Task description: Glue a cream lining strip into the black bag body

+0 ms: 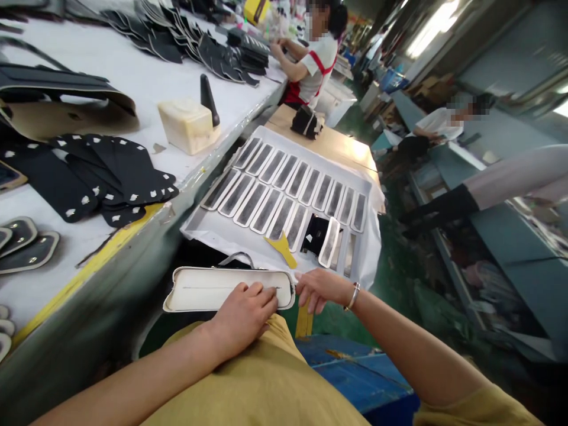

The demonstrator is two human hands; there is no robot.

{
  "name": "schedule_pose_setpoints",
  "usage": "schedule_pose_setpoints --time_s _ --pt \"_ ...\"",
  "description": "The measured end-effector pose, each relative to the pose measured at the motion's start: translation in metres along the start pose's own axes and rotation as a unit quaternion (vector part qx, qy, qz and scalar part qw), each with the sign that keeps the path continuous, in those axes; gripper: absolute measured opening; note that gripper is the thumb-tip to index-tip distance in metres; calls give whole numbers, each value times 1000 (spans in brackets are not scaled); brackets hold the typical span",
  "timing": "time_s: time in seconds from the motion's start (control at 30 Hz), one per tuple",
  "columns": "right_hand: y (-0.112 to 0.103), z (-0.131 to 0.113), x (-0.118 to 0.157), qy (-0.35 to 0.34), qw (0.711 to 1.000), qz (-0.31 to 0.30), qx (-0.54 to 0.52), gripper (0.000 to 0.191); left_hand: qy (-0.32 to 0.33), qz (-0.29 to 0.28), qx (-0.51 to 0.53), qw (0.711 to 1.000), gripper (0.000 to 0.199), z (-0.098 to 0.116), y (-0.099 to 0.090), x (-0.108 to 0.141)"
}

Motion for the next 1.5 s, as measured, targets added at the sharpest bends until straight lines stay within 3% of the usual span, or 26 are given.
schedule_pose_setpoints --time_s 0.2,0.53,0.67,0.9,1.07,1.2,1.33,1.5 --pt "13 -12 -5 -27 990 66 122 30 -10 19 4 1000 39 -2 2 3" --pt "23 -13 -11 18 993 56 105 29 -9 39 15 999 30 -5 1 4" --pt "27 -6 -17 31 995 39 82 31 5 45 22 999 16 -6 -2 2" --pt "24 -5 -15 2 999 9 33 31 -4 40 12 999 16 -8 0 2" --pt "31 -6 -12 -58 985 -106 -124 45 -10 49 23 998 16 -8 -1 1" --pt "31 -1 -18 -117 962 -150 -197 37 -13 45 31 998 15 -8 -2 1" --pt "31 2 -23 -165 947 -162 -222 35 -16 41 35 998 16 -9 -1 1" --pt "30 9 -31 -159 949 -140 -233 44 -19 36 41 998 17 -11 1 -1"
Point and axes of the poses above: each hand's wrist, its own x-axis away from the middle knuckle, its own y-axis out of the palm, z = x × y, the point moved 10 cm from there along -x, towards the middle knuckle, and after that the axes turned 13 degrees about x, right-handed, at the moved point
